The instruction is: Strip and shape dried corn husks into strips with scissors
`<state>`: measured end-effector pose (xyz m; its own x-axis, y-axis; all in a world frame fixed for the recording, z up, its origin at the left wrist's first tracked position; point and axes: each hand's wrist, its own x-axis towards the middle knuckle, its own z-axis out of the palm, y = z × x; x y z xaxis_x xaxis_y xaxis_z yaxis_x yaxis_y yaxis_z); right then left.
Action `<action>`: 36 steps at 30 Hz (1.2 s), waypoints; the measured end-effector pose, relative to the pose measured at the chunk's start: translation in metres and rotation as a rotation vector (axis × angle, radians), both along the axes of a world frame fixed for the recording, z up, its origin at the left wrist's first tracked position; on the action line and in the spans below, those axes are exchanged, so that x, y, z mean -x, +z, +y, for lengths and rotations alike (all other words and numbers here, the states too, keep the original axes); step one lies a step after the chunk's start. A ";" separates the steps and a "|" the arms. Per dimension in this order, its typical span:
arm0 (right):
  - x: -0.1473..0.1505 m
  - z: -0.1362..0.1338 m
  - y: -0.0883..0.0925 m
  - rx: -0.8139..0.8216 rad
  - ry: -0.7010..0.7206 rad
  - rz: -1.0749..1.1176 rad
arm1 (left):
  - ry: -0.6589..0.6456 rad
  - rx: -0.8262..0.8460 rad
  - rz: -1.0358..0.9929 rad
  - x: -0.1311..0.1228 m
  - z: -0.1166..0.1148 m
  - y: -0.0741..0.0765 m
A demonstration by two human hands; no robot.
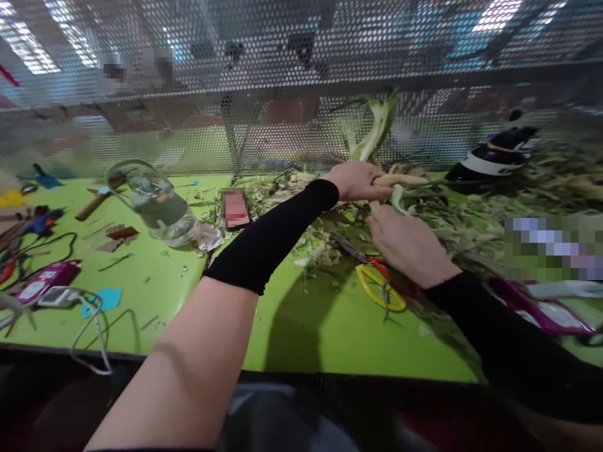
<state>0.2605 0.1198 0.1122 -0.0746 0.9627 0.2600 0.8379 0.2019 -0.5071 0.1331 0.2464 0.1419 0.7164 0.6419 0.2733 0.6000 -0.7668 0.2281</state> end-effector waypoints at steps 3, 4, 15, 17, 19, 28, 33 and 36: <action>0.013 -0.009 0.006 0.128 -0.081 0.329 | -0.049 -0.076 -0.071 -0.001 0.000 0.003; 0.020 -0.013 0.008 0.202 -0.075 0.616 | -0.070 -0.098 -0.099 -0.001 0.001 0.004; 0.064 -0.026 -0.015 0.344 0.116 1.643 | -0.225 0.061 -0.128 0.011 0.003 -0.008; 0.052 -0.027 -0.021 0.414 0.101 1.498 | -0.198 0.088 -0.164 0.023 -0.005 -0.009; 0.038 -0.028 -0.023 0.486 0.121 1.379 | -0.197 0.123 -0.226 0.035 -0.013 -0.007; 0.032 -0.006 -0.026 0.239 0.072 1.243 | -0.323 0.198 -0.362 0.046 -0.028 0.003; 0.022 0.007 -0.035 -0.100 0.018 0.798 | -0.294 0.223 -0.346 0.047 -0.031 0.004; 0.012 0.011 -0.030 -0.220 0.015 0.569 | -0.247 0.231 -0.357 0.044 -0.035 0.006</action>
<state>0.2488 0.1309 0.0826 0.1210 0.8816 0.4562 0.4441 0.3630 -0.8192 0.0890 0.2117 0.1479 0.7424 0.5370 0.4005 0.2593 -0.7816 0.5673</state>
